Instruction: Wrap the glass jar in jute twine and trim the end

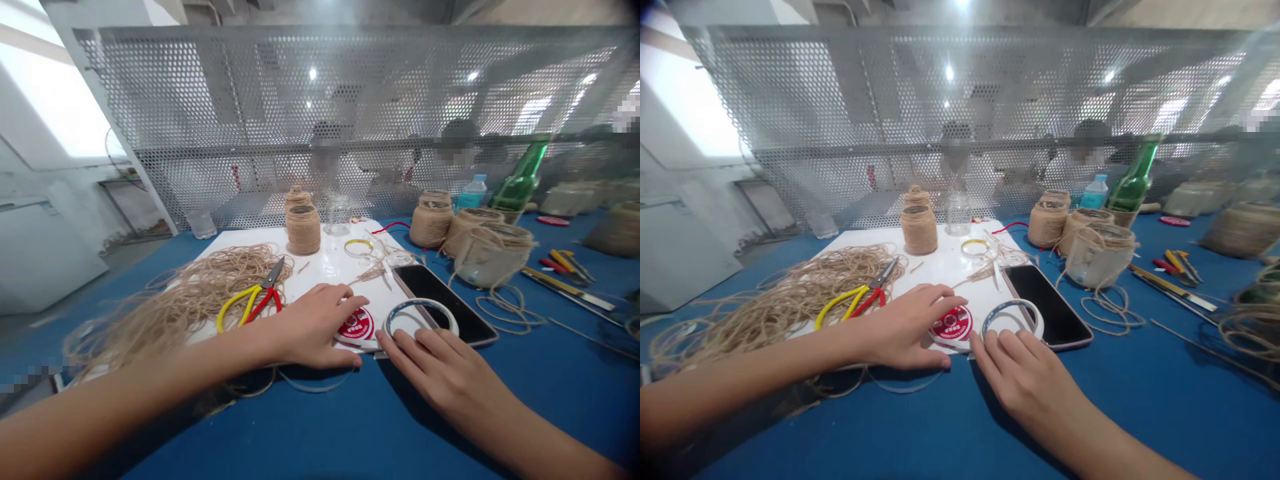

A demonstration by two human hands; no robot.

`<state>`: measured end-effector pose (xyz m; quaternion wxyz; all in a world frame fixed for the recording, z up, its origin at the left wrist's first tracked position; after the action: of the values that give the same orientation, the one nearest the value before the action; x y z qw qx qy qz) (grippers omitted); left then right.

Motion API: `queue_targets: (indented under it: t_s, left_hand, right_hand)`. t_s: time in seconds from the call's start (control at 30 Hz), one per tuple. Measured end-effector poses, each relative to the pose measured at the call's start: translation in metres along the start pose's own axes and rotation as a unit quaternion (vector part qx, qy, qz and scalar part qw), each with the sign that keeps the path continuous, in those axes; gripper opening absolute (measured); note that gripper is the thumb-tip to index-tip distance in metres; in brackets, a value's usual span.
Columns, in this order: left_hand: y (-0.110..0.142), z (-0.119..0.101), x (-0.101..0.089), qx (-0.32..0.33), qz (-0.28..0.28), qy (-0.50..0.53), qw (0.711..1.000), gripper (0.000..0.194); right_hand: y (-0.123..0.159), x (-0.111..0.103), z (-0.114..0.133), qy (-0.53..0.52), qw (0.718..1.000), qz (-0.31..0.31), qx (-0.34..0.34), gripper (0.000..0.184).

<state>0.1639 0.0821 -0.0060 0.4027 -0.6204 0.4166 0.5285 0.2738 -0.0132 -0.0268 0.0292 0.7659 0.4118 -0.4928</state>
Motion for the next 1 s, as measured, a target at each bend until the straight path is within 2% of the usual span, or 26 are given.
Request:
queue_targets:
  t_s: [0.1,0.27,0.83,1.0]
  left_hand:
    - [-0.004,0.000,0.006,-0.016,0.001,-0.025,1.000,0.081]
    - [-0.009,0.002,0.011,-0.010,0.040,-0.035,0.999,0.079]
    - [-0.011,0.008,0.009,-0.018,0.044,-0.005,0.999,0.078]
    - [-0.014,0.006,0.004,-0.015,0.043,-0.041,0.998,0.074]
  right_hand:
    - [0.000,0.001,0.001,0.000,1.000,-0.002,0.000,0.033]
    - [0.000,0.003,0.001,-0.001,1.000,0.005,0.002,0.033]
    - [-0.001,0.002,-0.004,-0.027,1.000,-0.003,0.004,0.033]
    - [-0.001,0.001,-0.007,-0.034,0.999,-0.002,0.008,0.033]
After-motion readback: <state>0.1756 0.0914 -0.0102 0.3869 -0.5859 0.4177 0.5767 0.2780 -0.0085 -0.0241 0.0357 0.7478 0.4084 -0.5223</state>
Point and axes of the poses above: each hand's wrist, its own y-axis away from the middle knuckle, its own x-axis out of the palm, z = x × y, the point moved 6 cm from there along -y, towards the middle knuckle, and after that the axes turned 7 degrees about z, right-handed, at the moved point
